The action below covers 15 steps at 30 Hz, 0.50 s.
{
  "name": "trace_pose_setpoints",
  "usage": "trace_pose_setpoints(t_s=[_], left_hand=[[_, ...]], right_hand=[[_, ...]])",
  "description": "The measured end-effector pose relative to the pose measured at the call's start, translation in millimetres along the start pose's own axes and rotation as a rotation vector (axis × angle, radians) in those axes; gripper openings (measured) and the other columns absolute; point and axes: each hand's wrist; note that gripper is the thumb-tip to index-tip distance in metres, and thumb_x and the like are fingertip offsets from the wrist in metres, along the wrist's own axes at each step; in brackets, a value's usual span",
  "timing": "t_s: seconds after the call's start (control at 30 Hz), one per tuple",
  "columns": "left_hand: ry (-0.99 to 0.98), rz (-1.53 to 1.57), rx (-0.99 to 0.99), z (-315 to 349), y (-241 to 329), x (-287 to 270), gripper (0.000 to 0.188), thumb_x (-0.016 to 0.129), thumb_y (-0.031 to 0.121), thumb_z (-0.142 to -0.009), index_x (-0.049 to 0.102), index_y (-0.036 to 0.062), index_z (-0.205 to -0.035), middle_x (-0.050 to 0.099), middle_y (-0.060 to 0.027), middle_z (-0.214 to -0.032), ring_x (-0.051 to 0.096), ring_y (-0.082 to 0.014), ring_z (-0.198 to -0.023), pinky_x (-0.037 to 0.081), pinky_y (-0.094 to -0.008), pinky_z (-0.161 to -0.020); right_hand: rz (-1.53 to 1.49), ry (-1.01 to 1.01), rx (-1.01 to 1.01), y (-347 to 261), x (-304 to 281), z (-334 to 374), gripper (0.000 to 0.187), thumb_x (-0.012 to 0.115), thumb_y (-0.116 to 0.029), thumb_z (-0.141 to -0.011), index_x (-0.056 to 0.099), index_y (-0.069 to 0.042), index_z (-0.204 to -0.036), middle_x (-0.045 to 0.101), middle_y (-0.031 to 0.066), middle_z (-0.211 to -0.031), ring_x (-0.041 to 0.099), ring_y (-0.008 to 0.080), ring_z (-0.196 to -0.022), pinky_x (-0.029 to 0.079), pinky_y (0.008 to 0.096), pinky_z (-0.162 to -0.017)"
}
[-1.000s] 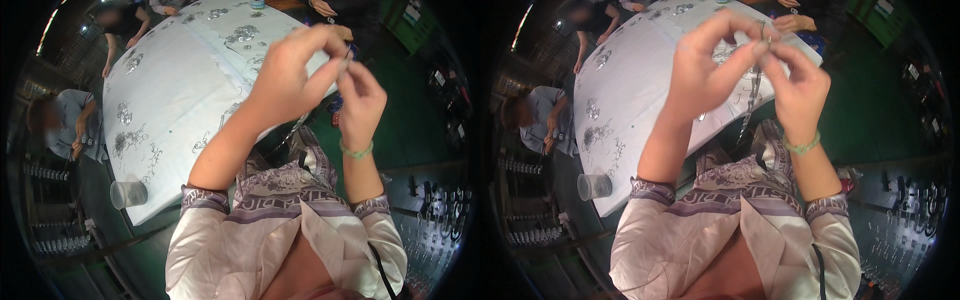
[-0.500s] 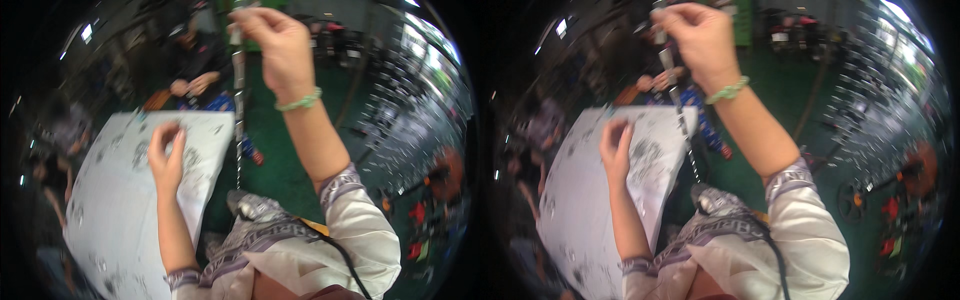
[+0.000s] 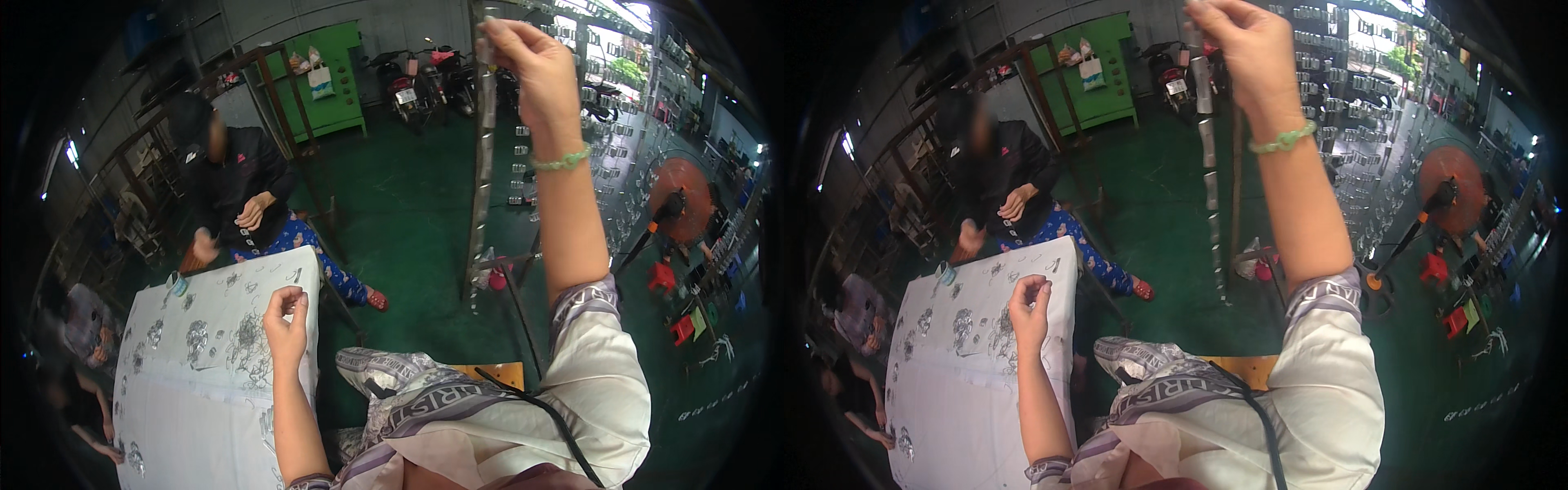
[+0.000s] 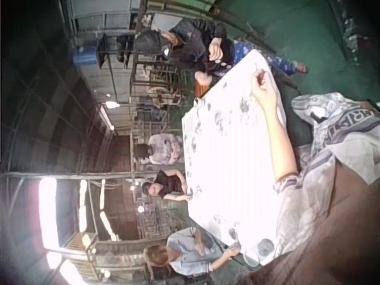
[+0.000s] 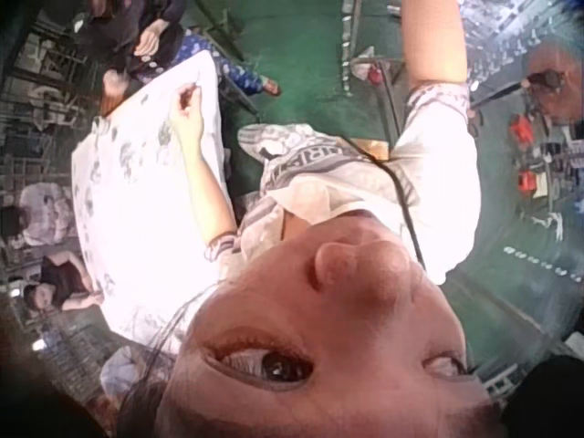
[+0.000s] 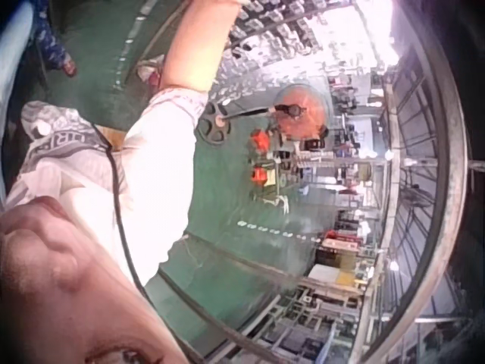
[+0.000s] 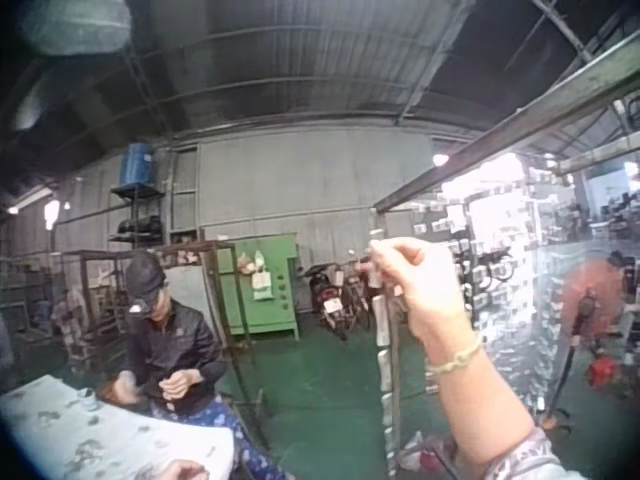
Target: The person assembles small metal components by hand at a shared table. They pick up individual pieces, connect them, and place the finished units onto a nearby rack. Other people at the table perform similar assembly tasks.
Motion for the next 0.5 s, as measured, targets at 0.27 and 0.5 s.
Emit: trace_pose_setpoints(t_s=[0.27,0.5], left_hand=[[-0.086,0.049,0.014,-9.9,1.0,16.6,0.010,0.064,0.007,-0.085,0.063,0.0010,-0.094,0.066,-0.0054,-0.084,0.059,-0.0129,-0.078,0.046,-0.0273,-0.075],[-0.113,0.053,0.018,-7.9,-5.1,24.4,0.011,0.064,0.005,-0.085,0.062,0.0002,-0.094,0.066,-0.0060,-0.082,0.059,-0.0128,-0.078,0.046,-0.0272,-0.075]], right_hand=[[0.432,0.255,-0.012,-15.8,-124.5,-42.5,0.028,0.072,-0.029,-0.084,0.071,-0.004,-0.096,0.069,0.0009,-0.083,0.058,0.0058,-0.074,0.039,0.0212,-0.064],[0.627,0.497,-0.148,-43.8,-200.7,-87.1,0.033,0.074,-0.029,-0.082,0.071,-0.002,-0.099,0.068,0.0010,-0.082,0.057,0.0065,-0.072,0.038,0.0202,-0.061]])
Point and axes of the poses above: each hand's wrist, its own z-axis away from the middle knuckle, its own x-axis out of the palm, y = z × x
